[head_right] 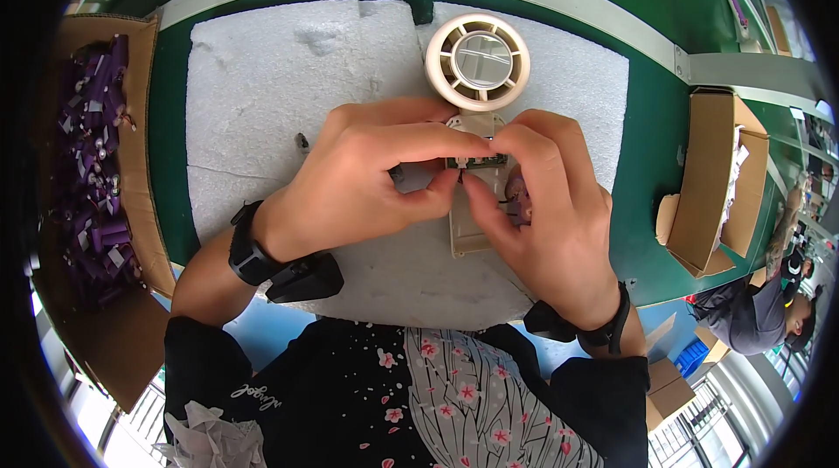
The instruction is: The person picks up a battery pack, peels off a piece of tape, and applies a new adhesive strip. They then pick up a fan housing, connect the battery pack's wire to the circuit board, and press the battery into the housing.
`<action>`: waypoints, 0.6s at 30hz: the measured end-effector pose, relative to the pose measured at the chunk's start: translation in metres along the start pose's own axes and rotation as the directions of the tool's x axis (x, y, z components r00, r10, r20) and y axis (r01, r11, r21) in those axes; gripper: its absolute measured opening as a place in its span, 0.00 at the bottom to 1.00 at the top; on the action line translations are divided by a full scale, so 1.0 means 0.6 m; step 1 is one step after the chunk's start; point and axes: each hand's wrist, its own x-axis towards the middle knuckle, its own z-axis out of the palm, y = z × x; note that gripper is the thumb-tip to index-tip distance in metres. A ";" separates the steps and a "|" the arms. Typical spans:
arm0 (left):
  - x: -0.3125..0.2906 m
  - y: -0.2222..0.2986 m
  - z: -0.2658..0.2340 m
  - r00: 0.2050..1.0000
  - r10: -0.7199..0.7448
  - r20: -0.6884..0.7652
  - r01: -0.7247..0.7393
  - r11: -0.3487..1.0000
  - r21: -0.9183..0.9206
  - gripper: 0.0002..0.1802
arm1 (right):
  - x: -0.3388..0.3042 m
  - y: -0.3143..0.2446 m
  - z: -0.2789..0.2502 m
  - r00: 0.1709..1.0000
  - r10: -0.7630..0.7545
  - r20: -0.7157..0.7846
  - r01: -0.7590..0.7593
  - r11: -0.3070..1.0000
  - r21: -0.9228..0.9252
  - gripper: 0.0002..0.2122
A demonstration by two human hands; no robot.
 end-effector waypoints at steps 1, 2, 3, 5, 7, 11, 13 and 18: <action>-0.001 -0.001 0.001 1.000 0.005 -0.003 -0.005 1.000 0.002 0.20 | 0.001 -0.001 -0.001 1.000 -0.001 0.000 0.001 1.000 0.000 0.16; -0.001 -0.001 0.002 1.000 0.010 -0.005 -0.010 1.000 0.004 0.20 | 0.003 -0.002 -0.002 1.000 0.005 0.014 -0.005 1.000 -0.017 0.17; -0.001 -0.001 0.003 1.000 0.015 -0.008 -0.015 1.000 0.007 0.21 | 0.006 -0.003 -0.004 1.000 0.011 0.027 -0.010 0.999 -0.033 0.18; 0.000 0.001 0.003 1.000 0.010 -0.010 -0.010 1.000 0.001 0.19 | 0.008 -0.001 -0.005 0.999 0.016 0.040 -0.014 0.999 -0.051 0.19; 0.000 0.002 0.004 1.000 0.000 -0.012 0.000 1.000 -0.012 0.17 | 0.007 0.008 -0.005 0.998 -0.037 0.051 0.039 0.998 -0.042 0.20; 0.000 -0.001 0.004 0.999 0.047 -0.020 -0.046 0.998 0.044 0.22 | 0.012 0.015 -0.002 0.993 -0.117 0.023 0.118 0.992 -0.048 0.20; 0.000 0.001 0.003 0.999 0.035 -0.010 -0.035 0.999 0.041 0.20 | 0.012 0.018 0.000 0.990 -0.143 0.006 0.143 0.988 -0.056 0.20; 0.000 0.003 0.001 1.000 0.006 0.011 -0.006 0.999 0.045 0.17 | 0.010 0.017 0.002 0.994 -0.113 -0.004 0.113 0.993 -0.026 0.19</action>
